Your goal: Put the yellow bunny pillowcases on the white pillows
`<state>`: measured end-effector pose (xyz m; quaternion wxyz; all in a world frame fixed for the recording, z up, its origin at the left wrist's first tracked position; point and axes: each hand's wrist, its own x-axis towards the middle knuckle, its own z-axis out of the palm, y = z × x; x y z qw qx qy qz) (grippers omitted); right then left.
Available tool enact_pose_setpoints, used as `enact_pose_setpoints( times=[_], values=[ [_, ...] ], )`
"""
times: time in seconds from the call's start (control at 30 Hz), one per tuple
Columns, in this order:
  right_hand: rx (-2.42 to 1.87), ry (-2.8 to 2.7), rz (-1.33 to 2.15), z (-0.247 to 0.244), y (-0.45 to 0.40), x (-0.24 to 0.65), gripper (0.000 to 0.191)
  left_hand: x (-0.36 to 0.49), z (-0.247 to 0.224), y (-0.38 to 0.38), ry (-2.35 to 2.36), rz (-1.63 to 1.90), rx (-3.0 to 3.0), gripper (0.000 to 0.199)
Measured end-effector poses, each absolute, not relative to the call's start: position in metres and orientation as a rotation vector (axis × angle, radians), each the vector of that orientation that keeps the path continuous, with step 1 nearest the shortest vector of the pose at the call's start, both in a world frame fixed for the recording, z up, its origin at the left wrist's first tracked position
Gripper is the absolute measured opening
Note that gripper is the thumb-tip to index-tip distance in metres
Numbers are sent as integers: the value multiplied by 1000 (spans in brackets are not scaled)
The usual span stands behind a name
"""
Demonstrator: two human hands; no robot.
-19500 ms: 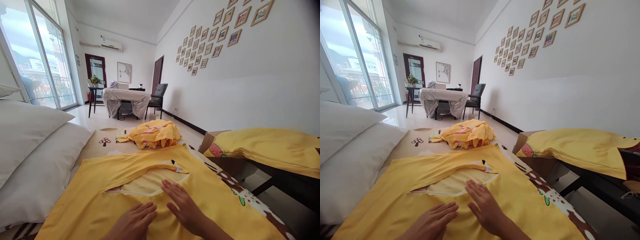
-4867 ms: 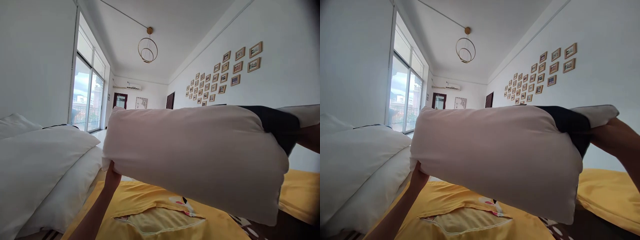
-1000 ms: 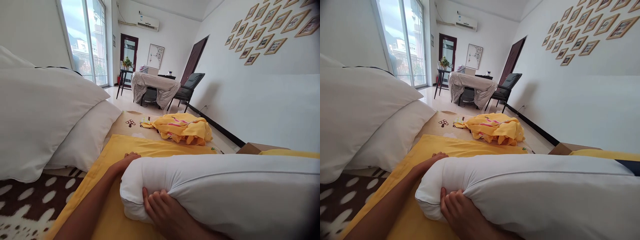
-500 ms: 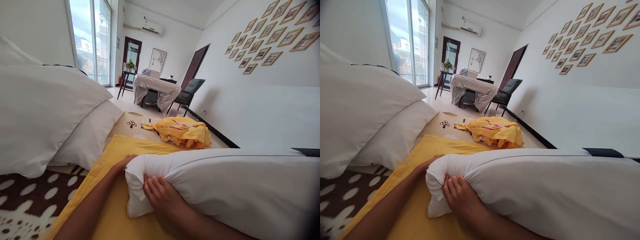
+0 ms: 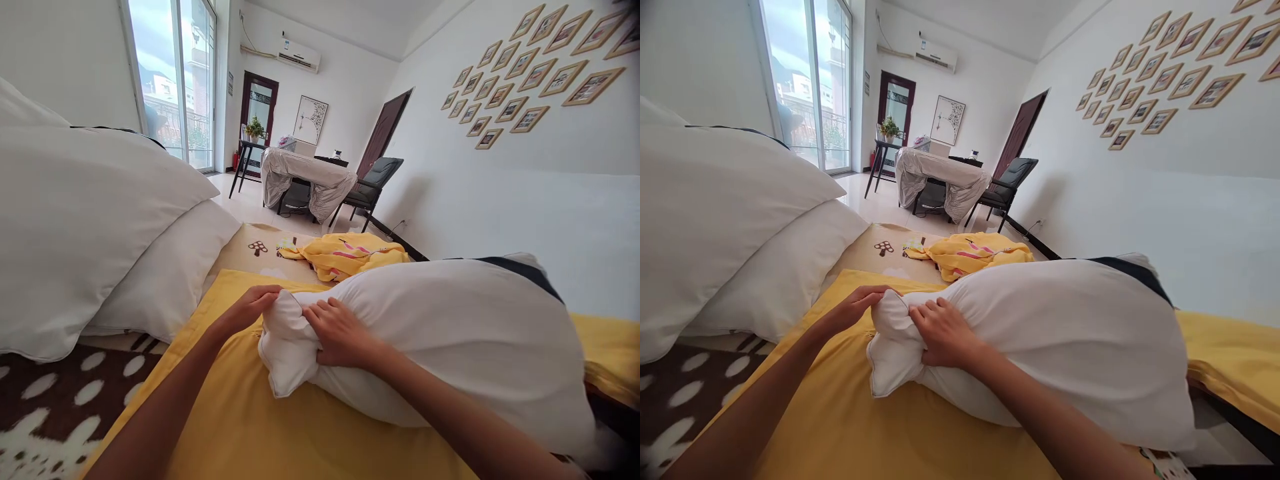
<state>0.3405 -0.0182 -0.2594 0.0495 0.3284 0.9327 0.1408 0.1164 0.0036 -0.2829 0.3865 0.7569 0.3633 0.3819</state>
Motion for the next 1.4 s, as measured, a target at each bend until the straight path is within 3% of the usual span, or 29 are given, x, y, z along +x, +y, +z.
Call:
enact_pose_setpoints(
  times=[0.17,0.27,0.33,0.4,0.53,0.6,0.77,0.9,1.1,1.27,1.4],
  values=[
    [1063,2892,302,-260,3,350,62,124,-273,-19,1103,605,2345,49],
    [1075,2917,188,-259,15,353,68,139,-280,-34,1127,460,2572,98],
    [1086,2926,120,-258,21,355,67,151,-289,-39,1228,369,2688,114],
    [1096,2935,74,-257,25,356,67,161,-296,-40,1337,383,2787,108],
    [1123,2933,51,-258,31,357,67,164,-305,-25,1342,735,2827,52],
    [1132,2932,40,-259,33,358,66,161,-311,-15,1251,916,2764,37],
    [1061,2946,19,-255,39,357,72,155,-331,2,993,1201,2653,36],
    [1016,2930,130,-247,36,360,74,157,-335,5,888,1249,2545,18],
    [1069,2902,290,-239,0,374,80,158,-335,6,907,1230,2505,15],
    [1228,2799,412,-263,-42,379,99,158,-333,6,958,1202,2478,15],
    [1281,2748,440,-284,-55,372,90,159,-329,5,988,1173,2475,14]
  ],
)
